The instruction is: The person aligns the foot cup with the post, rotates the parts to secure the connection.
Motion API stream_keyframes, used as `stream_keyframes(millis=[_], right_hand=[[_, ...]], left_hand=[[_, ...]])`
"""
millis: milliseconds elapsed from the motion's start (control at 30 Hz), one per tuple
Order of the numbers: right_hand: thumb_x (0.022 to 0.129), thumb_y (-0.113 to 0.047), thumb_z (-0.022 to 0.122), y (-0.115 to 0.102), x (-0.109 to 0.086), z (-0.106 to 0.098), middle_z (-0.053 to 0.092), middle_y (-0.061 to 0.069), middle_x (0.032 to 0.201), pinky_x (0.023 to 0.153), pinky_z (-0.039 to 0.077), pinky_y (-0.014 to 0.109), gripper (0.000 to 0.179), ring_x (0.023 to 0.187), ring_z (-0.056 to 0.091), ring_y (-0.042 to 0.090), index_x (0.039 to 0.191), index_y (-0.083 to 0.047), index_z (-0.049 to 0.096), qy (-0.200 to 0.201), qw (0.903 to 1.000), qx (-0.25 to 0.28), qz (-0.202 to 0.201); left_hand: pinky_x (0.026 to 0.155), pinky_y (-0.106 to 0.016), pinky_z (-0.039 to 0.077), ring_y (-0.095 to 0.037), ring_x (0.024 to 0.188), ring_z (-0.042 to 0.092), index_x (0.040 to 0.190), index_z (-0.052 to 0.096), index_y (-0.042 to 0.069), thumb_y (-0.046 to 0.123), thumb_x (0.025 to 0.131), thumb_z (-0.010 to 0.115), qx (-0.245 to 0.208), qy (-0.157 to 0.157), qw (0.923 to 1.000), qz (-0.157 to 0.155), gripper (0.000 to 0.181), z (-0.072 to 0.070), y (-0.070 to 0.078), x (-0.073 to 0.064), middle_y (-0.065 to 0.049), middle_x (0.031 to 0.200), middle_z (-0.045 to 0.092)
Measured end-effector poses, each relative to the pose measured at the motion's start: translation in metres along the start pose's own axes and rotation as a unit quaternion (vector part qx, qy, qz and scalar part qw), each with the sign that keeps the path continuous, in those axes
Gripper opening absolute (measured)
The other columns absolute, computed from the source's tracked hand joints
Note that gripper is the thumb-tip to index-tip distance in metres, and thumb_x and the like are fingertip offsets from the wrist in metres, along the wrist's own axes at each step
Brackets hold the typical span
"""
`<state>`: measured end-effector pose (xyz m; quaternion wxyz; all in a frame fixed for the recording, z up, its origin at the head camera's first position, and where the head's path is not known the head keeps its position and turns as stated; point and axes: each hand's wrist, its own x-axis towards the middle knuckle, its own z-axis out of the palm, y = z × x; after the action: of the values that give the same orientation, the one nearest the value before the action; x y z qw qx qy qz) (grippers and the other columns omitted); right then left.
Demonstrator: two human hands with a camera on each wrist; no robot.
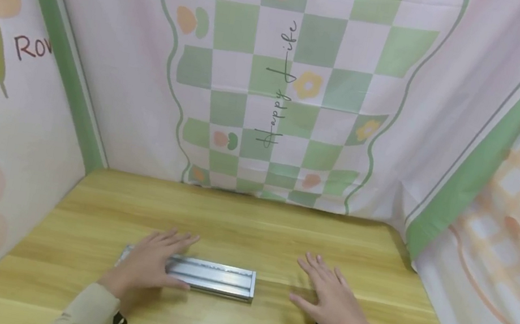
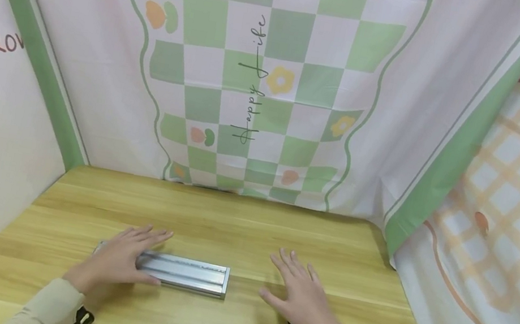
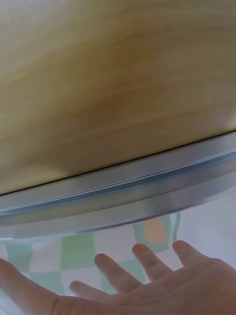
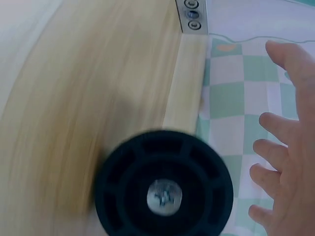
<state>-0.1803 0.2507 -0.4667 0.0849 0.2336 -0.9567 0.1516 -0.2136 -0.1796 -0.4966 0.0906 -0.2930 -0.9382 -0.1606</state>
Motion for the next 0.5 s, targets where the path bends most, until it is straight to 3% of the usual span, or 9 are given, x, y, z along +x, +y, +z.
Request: stream_keyframes(millis=[333,500], right_hand=[[0.086,-0.051,0.076,-0.014,0.009,0.009,0.033,0.013,0.158,0.115,0.022,0.061,0.085,0.145,0.030,0.037,0.152,-0.009,0.043,-0.001,0.9988,0.040,-0.027],[0.084,-0.046,0.080,-0.022,0.013,0.013,0.034,0.017,0.157,0.113,0.023,0.063,0.086,0.142,0.033,0.042,0.150,-0.005,0.044,-0.007,0.9967,0.066,-0.047]], left_hand=[[0.106,-0.069,0.032,-0.044,0.129,0.049,0.150,0.048,0.023,0.077,0.062,0.076,-0.008,0.009,0.9997,0.019,0.108,0.005,0.005,0.005,-0.005,0.143,0.057],[0.106,-0.066,0.034,-0.039,0.125,0.054,0.145,0.055,0.020,0.078,0.060,0.076,-0.017,-0.002,0.9996,0.022,0.105,0.010,0.007,0.008,-0.004,0.137,0.062]])
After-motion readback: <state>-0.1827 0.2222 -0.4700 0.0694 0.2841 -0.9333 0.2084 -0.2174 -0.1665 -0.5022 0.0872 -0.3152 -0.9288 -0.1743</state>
